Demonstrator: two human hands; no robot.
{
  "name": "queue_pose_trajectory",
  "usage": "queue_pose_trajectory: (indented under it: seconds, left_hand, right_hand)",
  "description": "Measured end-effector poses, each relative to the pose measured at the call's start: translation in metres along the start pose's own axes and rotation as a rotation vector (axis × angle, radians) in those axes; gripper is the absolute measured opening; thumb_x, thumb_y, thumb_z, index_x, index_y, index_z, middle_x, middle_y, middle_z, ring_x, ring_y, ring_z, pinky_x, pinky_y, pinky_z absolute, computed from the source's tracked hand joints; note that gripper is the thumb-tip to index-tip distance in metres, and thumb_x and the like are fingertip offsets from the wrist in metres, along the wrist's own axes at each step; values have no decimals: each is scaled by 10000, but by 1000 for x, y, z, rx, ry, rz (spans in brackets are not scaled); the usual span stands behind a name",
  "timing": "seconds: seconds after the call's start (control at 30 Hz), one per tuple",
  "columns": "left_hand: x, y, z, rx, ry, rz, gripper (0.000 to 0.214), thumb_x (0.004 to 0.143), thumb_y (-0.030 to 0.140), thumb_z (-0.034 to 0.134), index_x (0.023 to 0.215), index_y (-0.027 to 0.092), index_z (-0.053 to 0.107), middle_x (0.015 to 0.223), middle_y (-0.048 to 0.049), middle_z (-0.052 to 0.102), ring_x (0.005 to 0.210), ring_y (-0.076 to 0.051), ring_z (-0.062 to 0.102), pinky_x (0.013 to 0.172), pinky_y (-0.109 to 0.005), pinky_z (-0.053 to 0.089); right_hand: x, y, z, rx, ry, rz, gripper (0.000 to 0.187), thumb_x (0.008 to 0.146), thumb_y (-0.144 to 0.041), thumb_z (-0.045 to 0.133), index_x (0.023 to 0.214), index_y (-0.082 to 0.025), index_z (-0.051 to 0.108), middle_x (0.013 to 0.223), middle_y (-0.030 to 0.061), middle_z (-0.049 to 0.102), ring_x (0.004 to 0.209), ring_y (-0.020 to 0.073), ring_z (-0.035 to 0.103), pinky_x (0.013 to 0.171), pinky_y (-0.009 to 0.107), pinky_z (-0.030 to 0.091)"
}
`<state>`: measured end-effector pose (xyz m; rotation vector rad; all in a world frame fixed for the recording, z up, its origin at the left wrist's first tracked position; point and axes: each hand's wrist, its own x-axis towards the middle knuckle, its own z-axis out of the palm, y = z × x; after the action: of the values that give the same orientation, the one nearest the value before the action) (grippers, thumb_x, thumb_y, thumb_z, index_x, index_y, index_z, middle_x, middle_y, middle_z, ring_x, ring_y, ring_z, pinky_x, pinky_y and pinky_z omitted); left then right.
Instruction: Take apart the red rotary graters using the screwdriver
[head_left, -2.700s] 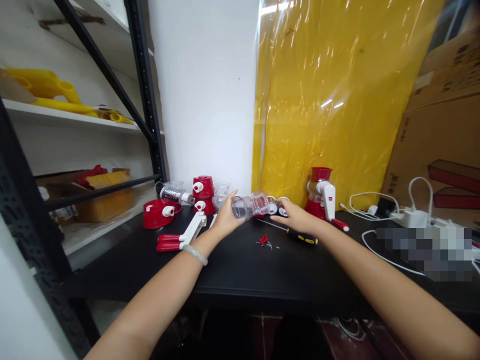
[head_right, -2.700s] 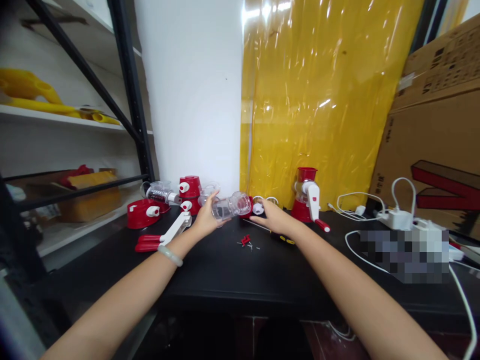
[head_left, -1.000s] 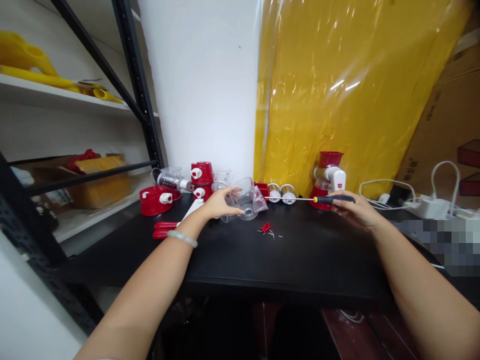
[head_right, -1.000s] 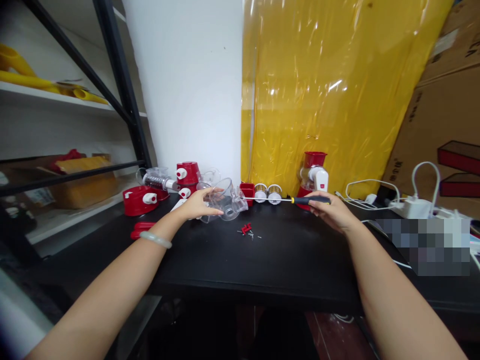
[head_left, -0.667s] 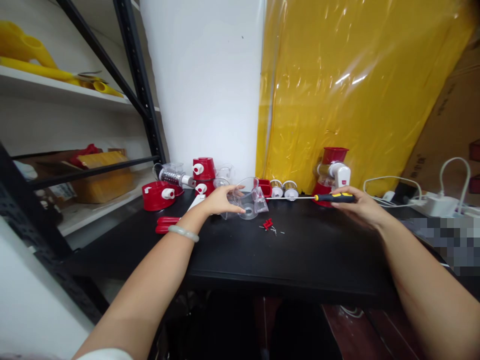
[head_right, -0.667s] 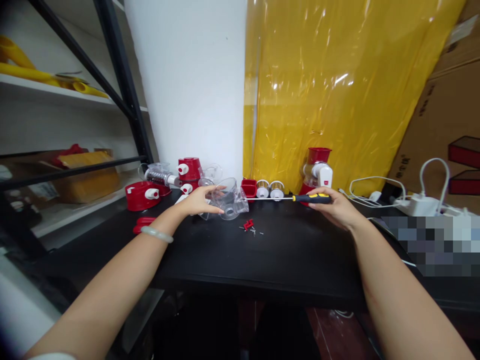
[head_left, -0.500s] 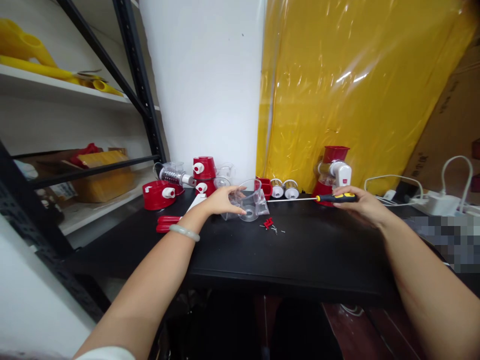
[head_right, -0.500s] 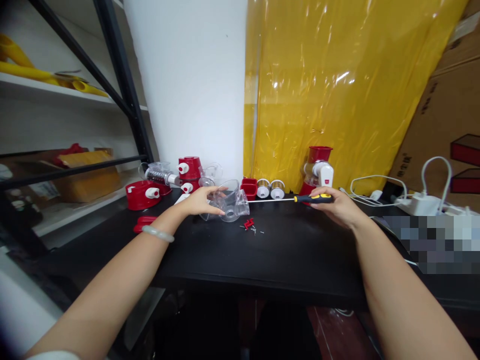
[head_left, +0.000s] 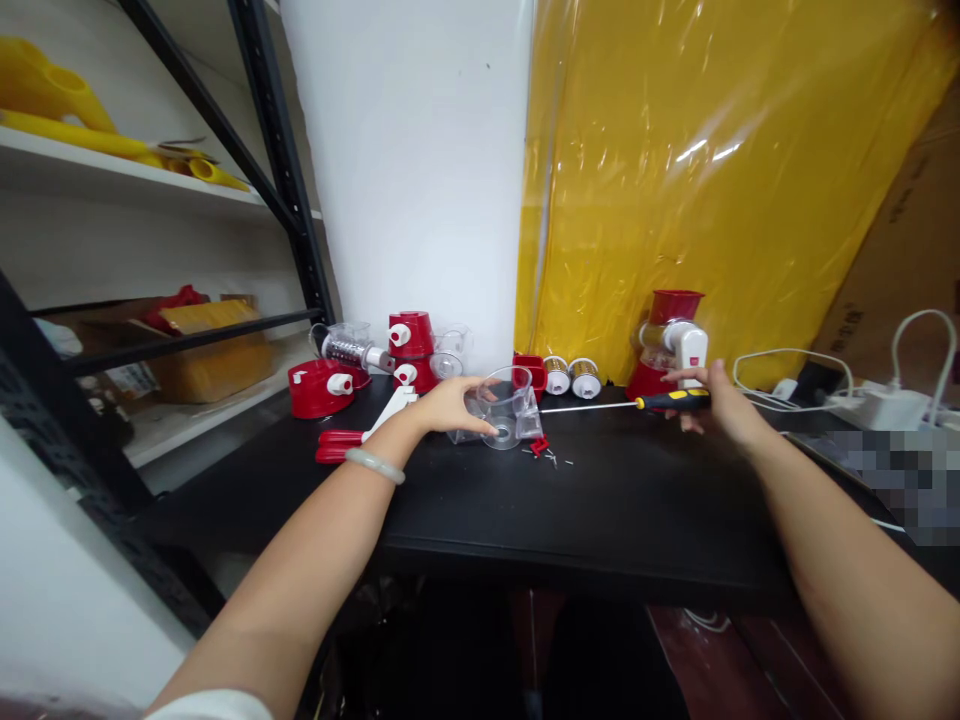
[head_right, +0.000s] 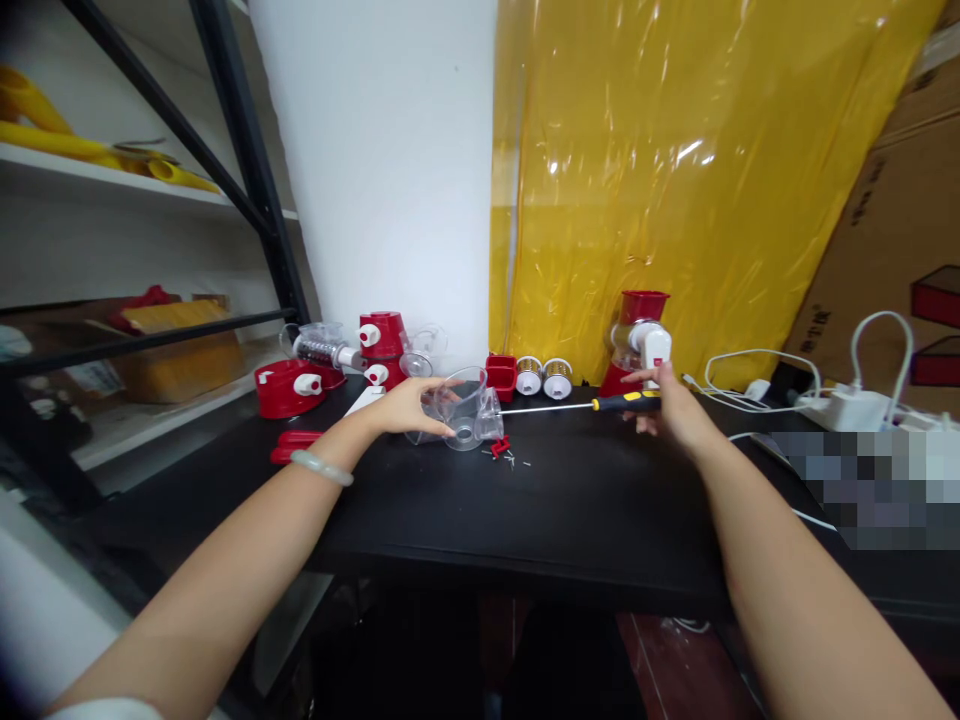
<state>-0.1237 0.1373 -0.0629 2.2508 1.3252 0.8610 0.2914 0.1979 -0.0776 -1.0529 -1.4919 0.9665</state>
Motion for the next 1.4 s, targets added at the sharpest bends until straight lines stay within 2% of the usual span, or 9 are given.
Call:
queue_pose_trajectory:
  seconds: [0.13,0.3,0.47,0.7,0.97,1.1,1.2,1.3,1.4]
  left_hand:
    - [0,0,1,16,14,-9,946,519,394,870,1353,124,516,1156,-135,684,1046,-269,641,954,-403,469]
    - [0,2,1,50,20,-14,926,527,394,866,1350,140,526,1140,-122,692,1029,-263,641,931,-395,471]
    - [1,1,2,30,31,-27,933,521,379,870,1351,131,524,1138,-134,690,1034,-266,638,918,-386,475]
    - [2,-3,2,45,35,-23,949,519,400,870,1358,128,519,1142,-133,688,1030,-264,639,921,-382,475]
    - [3,-6,3,16,27,-2,953,521,412,869,1354,115,515,1145,-136,691,1047,-271,641,918,-384,482]
    - [3,-5,4,8,20,-2,960,517,413,870,1359,122,512,1142,-136,692,1031,-273,648,910,-389,488]
    - [3,-5,4,7,19,2,965,511,408,873,1360,125,514,1138,-136,692,1027,-269,647,918,-391,484]
    - [2,-6,4,23,26,-2,958,512,412,873,1356,130,521,1136,-135,692,1037,-269,641,922,-389,476]
    - [2,-7,4,33,25,-1,957,521,420,867,1362,131,514,1139,-135,691,1051,-271,633,911,-382,478]
  right_hand:
    - [3,4,0,-442,142,-173,626,830,-750,360,697,-199,626,445,5,482,414,134,444,417,261,332]
    - [-1,-3,6,173,144,-171,431,587,-519,812,865,-268,599,697,-59,546,561,101,504,501,229,439]
    - [-11,-13,4,554,-111,-79,557,519,-221,853,1017,-309,622,818,-30,626,768,139,608,700,293,535]
    - [2,1,7,268,49,-64,505,716,-693,621,655,-194,573,361,-62,340,288,64,257,311,210,201]
    - [4,1,2,536,-29,-101,435,485,-102,776,876,-246,652,839,-27,649,745,113,614,636,217,529]
    - [2,-1,5,525,-5,-45,230,718,-386,645,857,-204,661,802,73,688,780,195,661,665,307,545]
    - [2,1,7,105,105,10,453,851,-618,461,803,-198,624,592,66,631,511,193,594,448,297,445]
    - [3,4,7,-224,151,-52,475,815,-657,519,757,-195,614,478,-9,506,374,113,418,365,236,308]
    - [3,3,6,40,183,-130,346,668,-524,740,774,-226,600,649,-36,546,520,98,487,447,207,405]
